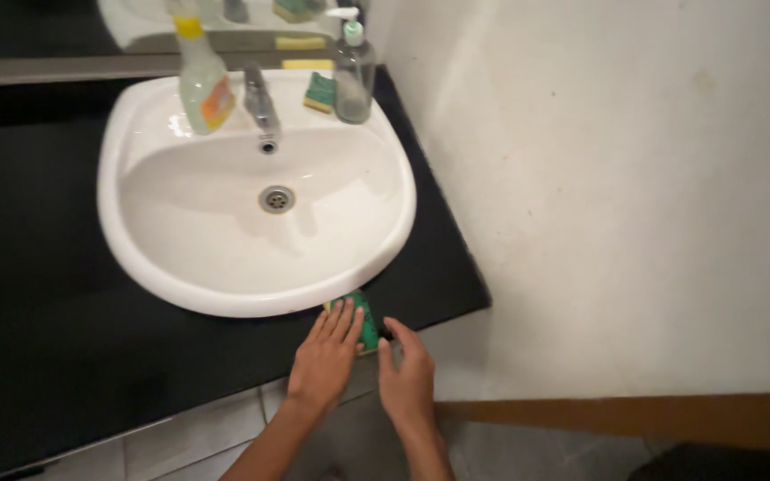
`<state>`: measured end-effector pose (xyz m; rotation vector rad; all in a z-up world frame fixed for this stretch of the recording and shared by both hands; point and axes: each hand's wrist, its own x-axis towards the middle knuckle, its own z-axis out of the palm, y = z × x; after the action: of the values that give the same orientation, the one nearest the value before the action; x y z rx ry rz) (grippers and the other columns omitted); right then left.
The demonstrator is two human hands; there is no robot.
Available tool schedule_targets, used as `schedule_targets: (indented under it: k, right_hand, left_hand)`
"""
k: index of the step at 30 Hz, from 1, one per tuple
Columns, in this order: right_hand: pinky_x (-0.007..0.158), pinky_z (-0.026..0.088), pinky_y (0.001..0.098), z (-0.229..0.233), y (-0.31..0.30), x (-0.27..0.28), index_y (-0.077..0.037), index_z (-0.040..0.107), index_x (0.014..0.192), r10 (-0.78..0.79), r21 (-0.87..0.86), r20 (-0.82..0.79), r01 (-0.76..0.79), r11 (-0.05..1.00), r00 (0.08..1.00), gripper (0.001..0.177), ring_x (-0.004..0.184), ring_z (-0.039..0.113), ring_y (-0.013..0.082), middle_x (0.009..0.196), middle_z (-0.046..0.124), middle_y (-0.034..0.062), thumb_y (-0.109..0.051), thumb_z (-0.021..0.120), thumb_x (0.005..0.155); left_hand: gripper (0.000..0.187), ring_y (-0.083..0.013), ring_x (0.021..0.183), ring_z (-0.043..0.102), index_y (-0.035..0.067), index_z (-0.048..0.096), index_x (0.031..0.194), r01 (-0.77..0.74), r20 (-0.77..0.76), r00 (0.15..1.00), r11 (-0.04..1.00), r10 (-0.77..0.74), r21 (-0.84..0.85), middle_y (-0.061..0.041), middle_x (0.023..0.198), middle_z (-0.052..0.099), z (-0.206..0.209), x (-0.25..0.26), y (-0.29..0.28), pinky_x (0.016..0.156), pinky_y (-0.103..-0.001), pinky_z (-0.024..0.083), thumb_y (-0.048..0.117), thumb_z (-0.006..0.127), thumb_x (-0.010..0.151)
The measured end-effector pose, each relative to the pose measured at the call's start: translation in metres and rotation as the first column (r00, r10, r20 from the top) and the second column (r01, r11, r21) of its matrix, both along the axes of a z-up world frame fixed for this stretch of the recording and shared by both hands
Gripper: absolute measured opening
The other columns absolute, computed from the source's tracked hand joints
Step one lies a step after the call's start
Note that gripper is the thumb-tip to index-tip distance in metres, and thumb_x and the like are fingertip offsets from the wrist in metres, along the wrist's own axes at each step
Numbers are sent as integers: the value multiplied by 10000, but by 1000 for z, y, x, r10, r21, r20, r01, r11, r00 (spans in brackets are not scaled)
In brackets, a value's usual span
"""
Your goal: Clean the bathroom countertop with a sponge and retrieve items from the under-sink cabinet.
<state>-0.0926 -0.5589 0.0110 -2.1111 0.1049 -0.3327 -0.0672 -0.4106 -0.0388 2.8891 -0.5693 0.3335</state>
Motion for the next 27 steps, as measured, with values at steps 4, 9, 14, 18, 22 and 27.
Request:
schedule_targets:
  k: [4, 9, 14, 18, 22, 27]
  right_hand:
    - [943, 531, 401, 14, -12, 8, -32, 711, 1176, -1, 13, -21, 1, 1000, 1000, 305, 1106, 699, 328, 1177, 730, 166, -73, 661, 878]
    - [988, 523, 420, -6, -35, 20, -12, 720, 1147, 54, -80, 125, -44, 996, 991, 278, 1139, 679, 365, 1195, 721, 183, -16, 632, 884]
    - [955, 530, 407, 5, -52, 23, -21, 716, 1168, -31, -10, 36, 32, 999, 999, 322, 1140, 676, 354, 1219, 715, 175, 19, 593, 872]
    - [970, 523, 397, -6, -64, 25, -17, 713, 1167, -100, -18, 61, 101, 995, 993, 322, 1139, 680, 352, 1209, 720, 176, 27, 604, 867]
    - [975, 513, 402, -4, -76, 23, -13, 702, 1192, -179, -7, 43, 179, 984, 983, 351, 1155, 668, 356, 1229, 706, 185, 44, 587, 865]
    - [996, 512, 415, 8, -75, 16, 9, 669, 1224, -231, -9, -18, 231, 973, 973, 420, 1180, 664, 363, 1256, 691, 199, 87, 528, 837]
  left_hand:
    - [601, -299, 1457, 381, 32, 440, 1483, 27, 13, 1000, 999, -27, -31, -183, 1561, 415, 8, 11, -22, 1191, -431, 278, 280, 564, 951]
    - [588, -293, 1451, 405, 47, 468, 1470, 56, 51, 997, 998, -56, -3, -168, 1564, 438, 1, 31, -48, 1197, -423, 285, 185, 582, 911]
    - [610, -294, 1451, 385, 35, 461, 1468, 88, 24, 996, 996, -88, -18, -182, 1559, 426, -10, 49, -77, 1187, -427, 272, 224, 558, 896]
    - [603, -287, 1475, 366, 47, 464, 1488, 75, 105, 991, 990, -88, 120, -181, 1567, 435, -15, 60, -100, 1207, -435, 256, 251, 544, 926]
    - [621, -306, 1467, 366, 26, 465, 1477, 116, 71, 991, 993, -117, 18, -195, 1552, 433, -20, 75, -125, 1206, -479, 236, 298, 548, 925]
    - [590, -337, 1441, 383, -10, 481, 1439, 114, 2, 993, 986, -115, -124, -213, 1521, 462, 0, 82, -135, 1184, -483, 252, 231, 569, 908]
